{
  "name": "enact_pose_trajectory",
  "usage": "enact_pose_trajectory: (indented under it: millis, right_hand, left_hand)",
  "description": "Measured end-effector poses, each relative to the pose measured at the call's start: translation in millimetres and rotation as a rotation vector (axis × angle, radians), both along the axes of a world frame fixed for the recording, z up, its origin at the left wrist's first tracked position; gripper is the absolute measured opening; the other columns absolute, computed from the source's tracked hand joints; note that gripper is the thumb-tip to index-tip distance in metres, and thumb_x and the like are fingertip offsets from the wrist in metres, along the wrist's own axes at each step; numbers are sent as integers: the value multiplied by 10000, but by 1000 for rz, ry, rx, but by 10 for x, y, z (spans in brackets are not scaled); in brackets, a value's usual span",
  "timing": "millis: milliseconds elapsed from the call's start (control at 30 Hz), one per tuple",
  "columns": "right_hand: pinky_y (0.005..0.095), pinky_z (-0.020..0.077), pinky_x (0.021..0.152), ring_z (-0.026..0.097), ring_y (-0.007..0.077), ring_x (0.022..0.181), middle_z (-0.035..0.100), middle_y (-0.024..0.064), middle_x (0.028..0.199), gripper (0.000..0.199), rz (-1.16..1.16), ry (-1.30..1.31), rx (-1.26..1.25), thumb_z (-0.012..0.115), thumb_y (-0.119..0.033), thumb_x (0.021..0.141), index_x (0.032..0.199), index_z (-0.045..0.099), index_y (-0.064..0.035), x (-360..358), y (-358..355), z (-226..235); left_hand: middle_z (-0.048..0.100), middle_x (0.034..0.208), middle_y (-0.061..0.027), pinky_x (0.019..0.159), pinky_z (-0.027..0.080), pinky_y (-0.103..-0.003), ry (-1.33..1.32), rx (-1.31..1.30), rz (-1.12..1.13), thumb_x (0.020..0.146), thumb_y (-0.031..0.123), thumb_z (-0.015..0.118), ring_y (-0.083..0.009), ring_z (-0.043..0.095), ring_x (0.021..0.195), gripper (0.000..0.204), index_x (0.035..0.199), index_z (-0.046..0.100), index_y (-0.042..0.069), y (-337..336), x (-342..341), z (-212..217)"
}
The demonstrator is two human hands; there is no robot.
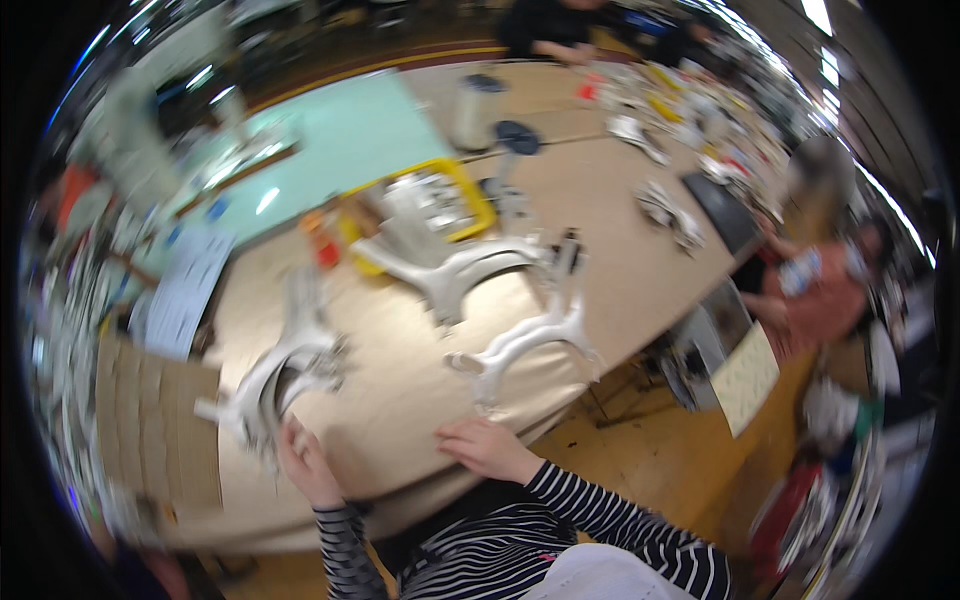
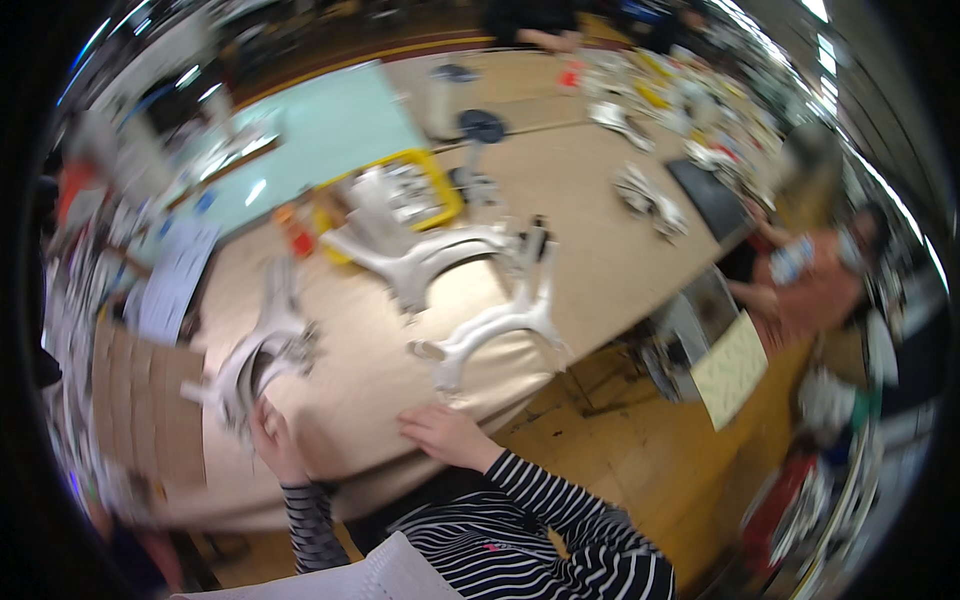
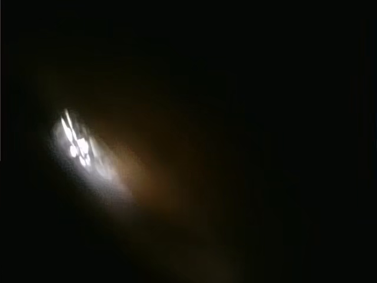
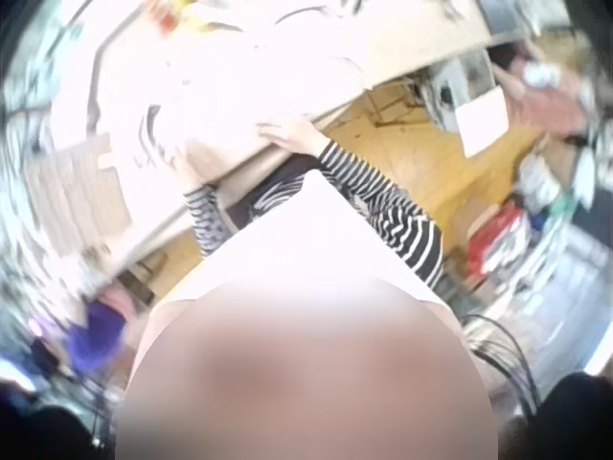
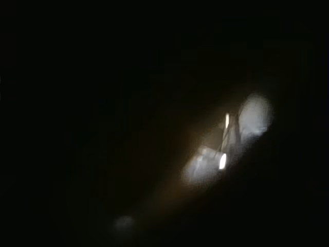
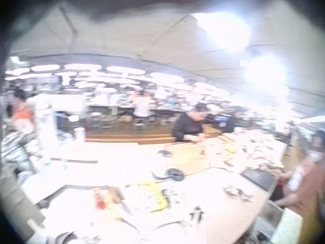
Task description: The person repeatedly picks up white plastic frames and small white inserts, aligns the inserts into slots on the frames, and places the assembled units on the table. The person handles the parts one at a time, turning them over to fit the inserts and setting them aside after each assembly.
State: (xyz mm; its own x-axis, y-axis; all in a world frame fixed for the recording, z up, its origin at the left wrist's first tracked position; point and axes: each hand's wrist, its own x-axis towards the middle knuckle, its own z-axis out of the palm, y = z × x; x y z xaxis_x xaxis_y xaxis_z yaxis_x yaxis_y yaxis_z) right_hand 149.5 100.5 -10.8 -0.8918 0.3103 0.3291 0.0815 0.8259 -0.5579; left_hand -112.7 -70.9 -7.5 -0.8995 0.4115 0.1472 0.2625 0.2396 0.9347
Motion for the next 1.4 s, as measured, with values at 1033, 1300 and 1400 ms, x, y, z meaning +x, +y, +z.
enact_pose_trajectory:
  millis: [1033, 1300, 1400]
  right_hand:
    - [354, 525, 597, 689, 263, 651, 744, 99, 866, 124, -168, -9, -34, 682, -70, 925, 1030, 745, -93, -517, -140, 94]
    - [360, 523, 602, 685, 271, 658, 741, 116, 864, 138, -156, -24, -4, 685, -74, 926, 1049, 746, -85, -504, -130, 53]
    - [352, 520, 609, 684, 270, 660, 740, 141, 871, 133, -170, -70, -51, 666, -64, 939, 1045, 746, -54, -494, -142, 55]
  left_hand:
    - [594, 1017, -139, 815, 487, -435, 324, -694, 220, 802, 312, 771, -325, 580, 947, 359, 990, 599, 59, -125, -1009, 211]
    - [667, 974, -178, 766, 527, -370, -45, -365, 162, 890, 259, 721, -289, 659, 842, 378, 1144, 550, 36, -209, -974, 429]
    - [698, 933, -109, 767, 520, -309, 78, 31, 10, 908, 127, 725, -202, 669, 855, 219, 1099, 670, 35, -199, -828, 622]
